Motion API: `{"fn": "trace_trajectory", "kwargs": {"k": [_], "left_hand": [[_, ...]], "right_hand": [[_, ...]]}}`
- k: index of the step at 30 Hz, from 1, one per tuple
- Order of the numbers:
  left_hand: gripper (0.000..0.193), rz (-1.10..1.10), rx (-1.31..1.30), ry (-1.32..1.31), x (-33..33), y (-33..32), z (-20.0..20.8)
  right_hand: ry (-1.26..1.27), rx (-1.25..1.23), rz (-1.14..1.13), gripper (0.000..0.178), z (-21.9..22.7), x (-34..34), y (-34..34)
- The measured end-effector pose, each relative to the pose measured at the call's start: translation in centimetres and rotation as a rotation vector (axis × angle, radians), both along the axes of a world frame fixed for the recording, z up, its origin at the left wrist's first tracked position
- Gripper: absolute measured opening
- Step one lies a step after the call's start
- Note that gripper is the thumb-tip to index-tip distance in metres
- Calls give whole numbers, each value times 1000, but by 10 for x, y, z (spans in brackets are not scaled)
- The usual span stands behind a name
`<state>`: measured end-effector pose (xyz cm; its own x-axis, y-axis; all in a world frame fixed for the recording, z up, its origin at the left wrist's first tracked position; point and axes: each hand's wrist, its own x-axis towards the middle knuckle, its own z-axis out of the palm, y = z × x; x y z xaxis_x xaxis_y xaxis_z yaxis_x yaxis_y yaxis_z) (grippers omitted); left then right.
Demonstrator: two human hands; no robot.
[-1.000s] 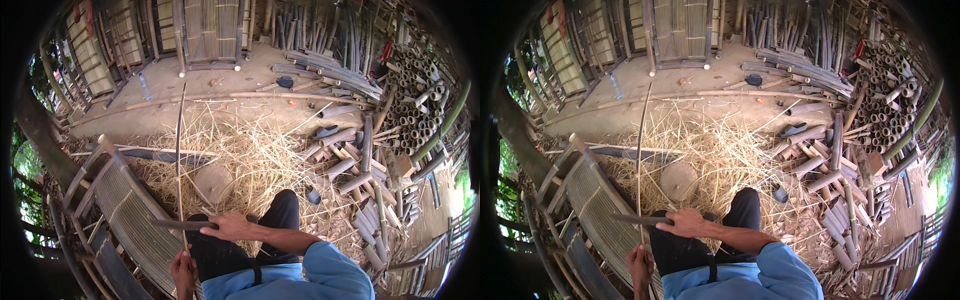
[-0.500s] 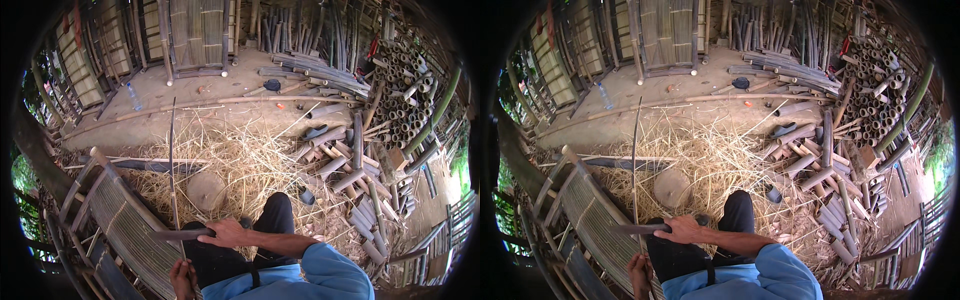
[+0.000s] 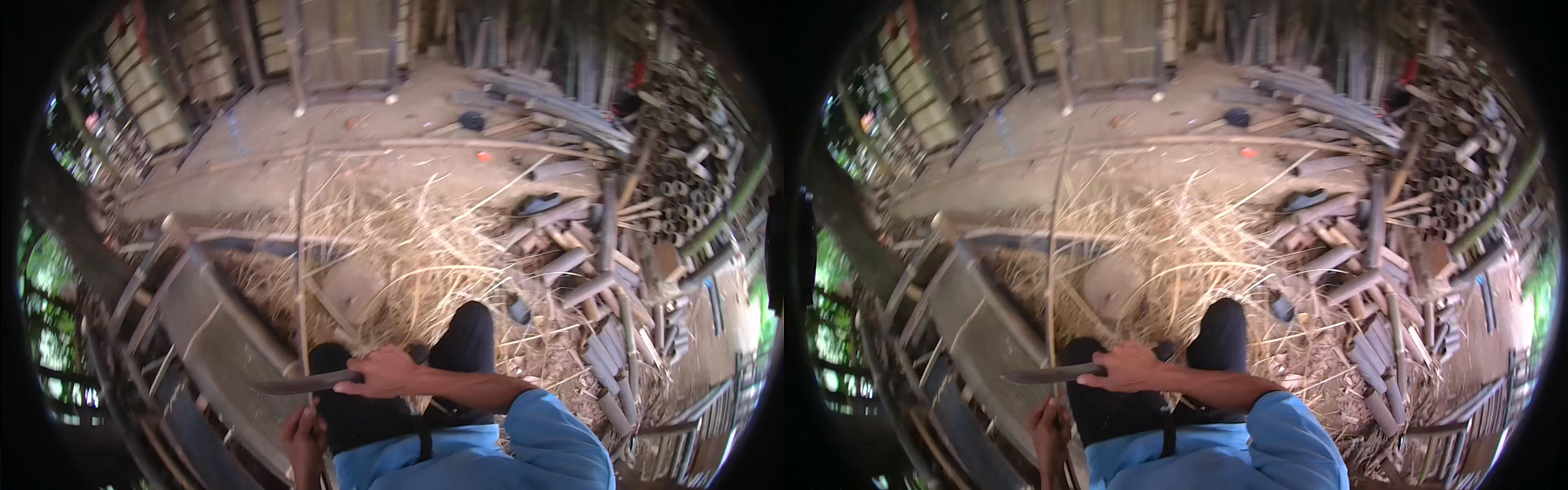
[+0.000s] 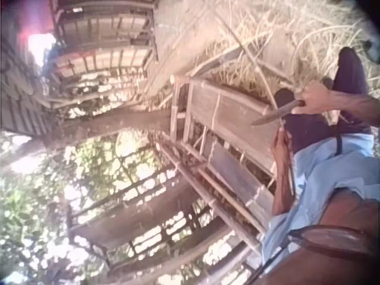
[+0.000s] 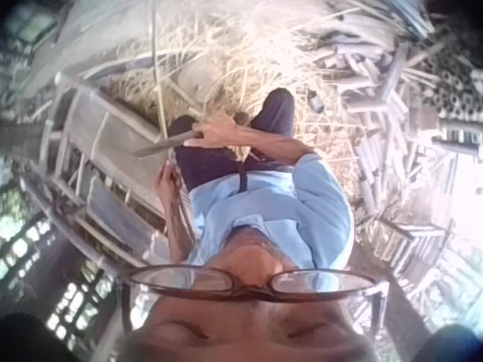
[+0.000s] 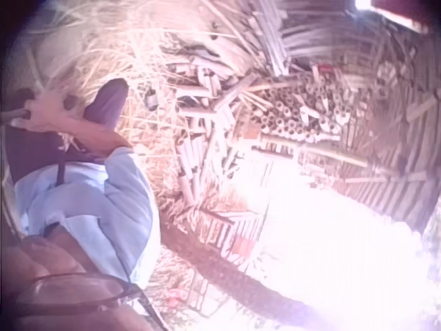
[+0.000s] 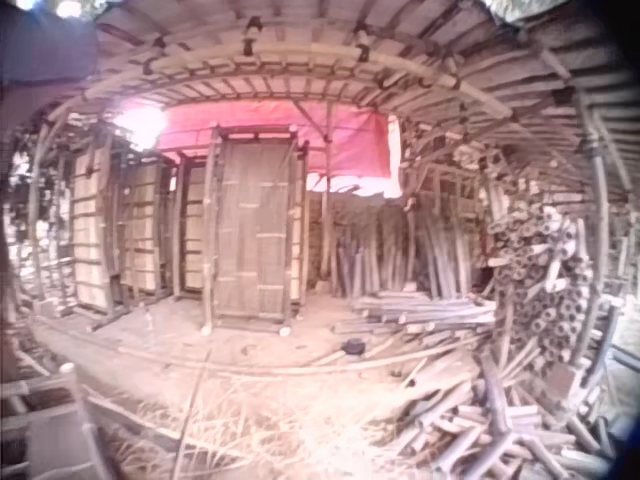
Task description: The person uses a knife to strip a long bamboo pole into thin strips, working outdoors at a wooden structure.
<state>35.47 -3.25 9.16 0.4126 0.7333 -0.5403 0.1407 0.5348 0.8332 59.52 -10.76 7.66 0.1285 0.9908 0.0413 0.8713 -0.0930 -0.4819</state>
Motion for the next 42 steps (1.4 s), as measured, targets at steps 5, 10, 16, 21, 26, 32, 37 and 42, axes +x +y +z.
{"fn": "trace_trajectory", "kwargs": {"k": [5,10,16,21,26,32,37,42], "left_hand": [[29,-118,34,-2,-10,5,12],[32,-125,23,-1,-44,-3,7],[31,-135,62,47,-52,-10,10],[32,-148,7,46,-62,-23,6],[29,-127,-88,58,-62,-23,11],[30,-165,-132,189,-80,-23,16],[28,-145,11,256,-102,-38,15],[17,-105,204,232,-120,-68,30]], "right_hand": [[70,-109,-194,59,1,4,19],[29,-23,-99,54,-11,-31,13],[59,-2,-222,53,-19,-21,29],[259,-75,-255,62,-13,-3,34],[-48,-45,-48,64,-25,-4,37],[8,-166,-98,66,-21,7,42],[45,-154,-176,79,-17,62,69],[31,-82,-378,84,-84,201,104]]}}
